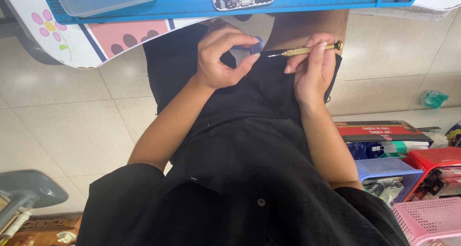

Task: Repairing a mobile phone by disassembling and reassembling the internal frame components using a screwdriver.

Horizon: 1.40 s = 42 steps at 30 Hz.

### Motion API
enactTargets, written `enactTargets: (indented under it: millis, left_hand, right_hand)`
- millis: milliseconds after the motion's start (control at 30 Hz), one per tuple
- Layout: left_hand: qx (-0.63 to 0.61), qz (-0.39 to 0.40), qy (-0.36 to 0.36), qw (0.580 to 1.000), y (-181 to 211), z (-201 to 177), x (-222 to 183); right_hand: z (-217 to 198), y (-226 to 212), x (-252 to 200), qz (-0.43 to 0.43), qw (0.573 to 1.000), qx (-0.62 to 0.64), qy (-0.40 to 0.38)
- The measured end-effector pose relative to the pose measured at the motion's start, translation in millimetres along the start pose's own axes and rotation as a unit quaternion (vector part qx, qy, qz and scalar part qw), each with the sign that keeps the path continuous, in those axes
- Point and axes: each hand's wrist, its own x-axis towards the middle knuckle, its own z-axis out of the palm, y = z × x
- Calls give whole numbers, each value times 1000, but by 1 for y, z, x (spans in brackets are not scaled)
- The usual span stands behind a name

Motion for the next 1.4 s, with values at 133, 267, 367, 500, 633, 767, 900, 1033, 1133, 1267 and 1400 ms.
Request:
enactTargets:
  millis: [133,267,367,500,633,767,900,1033,1133,1267,1400]
  left_hand:
    - [93,10,5,996,25,-6,11]
    - [213,15,-16,977,49,-12,20]
    - [239,-18,-12,971,52,-15,23]
    - [278,-28,-9,960,48,-16,25]
    - [282,-41,-7,959,42,-18,21]
    - [243,-20,10,970,36,-18,24]
    - [227,-25,23,973,30,-16,21]
    - [229,-19,32,973,25,-15,20]
    - [213,8,34,976,19,-19,25]
    - [216,8,30,976,21,-21,25]
    - [213,3,22,977,24,-24,26]
  right_hand:
    - [1,-2,-8,-51,998,16,-12]
    - [2,-9,-16,-59,994,89,6]
    - [8,-23,-12,-50,993,104,21]
    - [18,-45,1,-48,994,103,7]
    - [40,-61,31,-71,997,19,-5]
    - [72,-78,72,-194,974,-84,-79]
    - [90,-81,96,-244,951,-120,-147]
    - [99,-70,103,-246,941,-153,-173]
    - [96,-60,109,-250,936,-172,-182]
    - [90,-53,110,-293,904,-219,-221]
    - [93,-51,111,-309,897,-226,-222]
